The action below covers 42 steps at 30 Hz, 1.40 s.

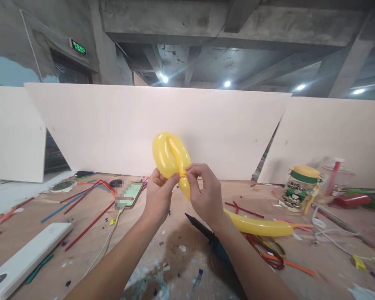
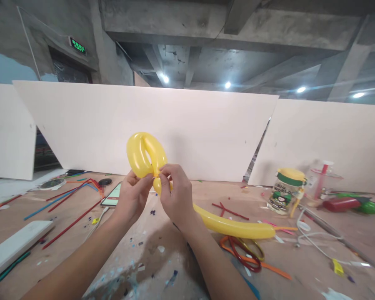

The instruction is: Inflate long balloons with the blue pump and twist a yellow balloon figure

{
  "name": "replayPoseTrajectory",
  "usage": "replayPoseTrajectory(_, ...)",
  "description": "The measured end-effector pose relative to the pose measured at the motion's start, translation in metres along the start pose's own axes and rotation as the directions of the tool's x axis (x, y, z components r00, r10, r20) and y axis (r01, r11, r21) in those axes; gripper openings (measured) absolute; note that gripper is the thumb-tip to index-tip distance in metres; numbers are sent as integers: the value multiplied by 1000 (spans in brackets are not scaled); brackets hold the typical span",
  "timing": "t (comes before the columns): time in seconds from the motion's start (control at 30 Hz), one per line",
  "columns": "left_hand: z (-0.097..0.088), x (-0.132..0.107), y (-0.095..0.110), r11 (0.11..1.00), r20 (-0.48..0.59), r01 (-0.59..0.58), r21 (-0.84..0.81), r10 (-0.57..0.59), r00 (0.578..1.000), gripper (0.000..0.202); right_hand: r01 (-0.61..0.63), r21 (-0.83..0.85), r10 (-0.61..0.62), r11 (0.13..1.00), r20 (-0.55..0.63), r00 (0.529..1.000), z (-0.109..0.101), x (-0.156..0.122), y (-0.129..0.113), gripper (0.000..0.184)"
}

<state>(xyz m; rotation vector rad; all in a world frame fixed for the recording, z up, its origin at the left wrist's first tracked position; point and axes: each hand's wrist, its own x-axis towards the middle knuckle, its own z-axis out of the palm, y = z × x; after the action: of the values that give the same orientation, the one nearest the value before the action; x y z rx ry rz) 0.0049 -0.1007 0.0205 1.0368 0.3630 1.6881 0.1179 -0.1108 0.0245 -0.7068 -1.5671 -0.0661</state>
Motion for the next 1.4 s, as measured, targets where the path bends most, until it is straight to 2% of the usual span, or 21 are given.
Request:
replayPoseTrajectory(0.1,-1,2,2,998,-64,26,-50,-30,998,33,85,-20,-85,996,-4,996,4,-3,2,11)
replayPoseTrajectory(0.3,-5,3,3,988,63,127,-93,-122,991,25,236,-80,-226,969,113,967,4,-7,4,16)
replayPoseTrajectory(0.4,-2,2,3,980,21,157,-125,-155,988,20,165,-10,-163,986,106,981,3,-6,0,16)
replayPoseTrajectory(0.53,4,1,5,981,-36,145,-128,-151,988,22,29,66,-30,997,22,999,8,-7,-1,10)
replayPoseTrajectory(0.63,5,1,6,985,-68,130,-110,-138,988,21,-122,189,120,974,21,992,10,-6,1,4)
replayPoseTrajectory(0.7,3,1,5,983,-43,148,-106,-154,987,18,-321,313,293,894,134,947,9,-4,2,6)
replayPoseTrajectory(0.73,1,2,5,983,-17,155,-95,-157,987,17,-437,369,379,820,223,898,7,-2,3,9)
replayPoseTrajectory(0.8,-4,3,4,988,47,145,-50,-143,989,16,-637,437,492,635,408,769,3,2,3,16)
replayPoseTrajectory(0.83,-6,3,3,990,81,140,-24,-137,987,17,-701,450,517,552,475,712,1,4,3,18)
replayPoseTrajectory(0.87,-8,4,3,990,113,143,0,-143,983,18,-737,457,530,499,512,676,0,5,3,20)
replayPoseTrajectory(0.9,-10,4,4,987,141,157,18,-159,977,19,-747,455,534,485,521,665,-1,6,3,20)
replayPoseTrajectory(0.97,-13,6,6,974,182,222,42,-225,957,19,-718,428,520,549,498,694,-2,6,3,19)
replayPoseTrajectory(1.07,-17,10,8,943,203,328,60,-334,921,20,-604,342,468,720,405,786,1,4,4,12)
replayPoseTrajectory(1.13,-20,12,6,918,207,393,63,-397,894,22,-528,276,429,803,348,834,2,2,5,12)
replayPoseTrajectory(1.2,-23,13,2,914,181,399,71,-406,896,26,-455,231,384,860,296,875,3,0,6,12)
replayPoseTrajectory(1.27,-24,12,-3,944,110,316,94,-325,939,36,-395,192,340,898,264,903,2,-1,7,12)
replayPoseTrajectory(1.33,-25,12,-5,977,43,137,161,-146,988,41,-360,158,312,919,262,913,1,-1,7,13)
replayPoseTrajectory(1.4,-25,12,-5,963,50,-28,268,16,999,36,-354,139,306,925,285,909,0,-1,7,16)
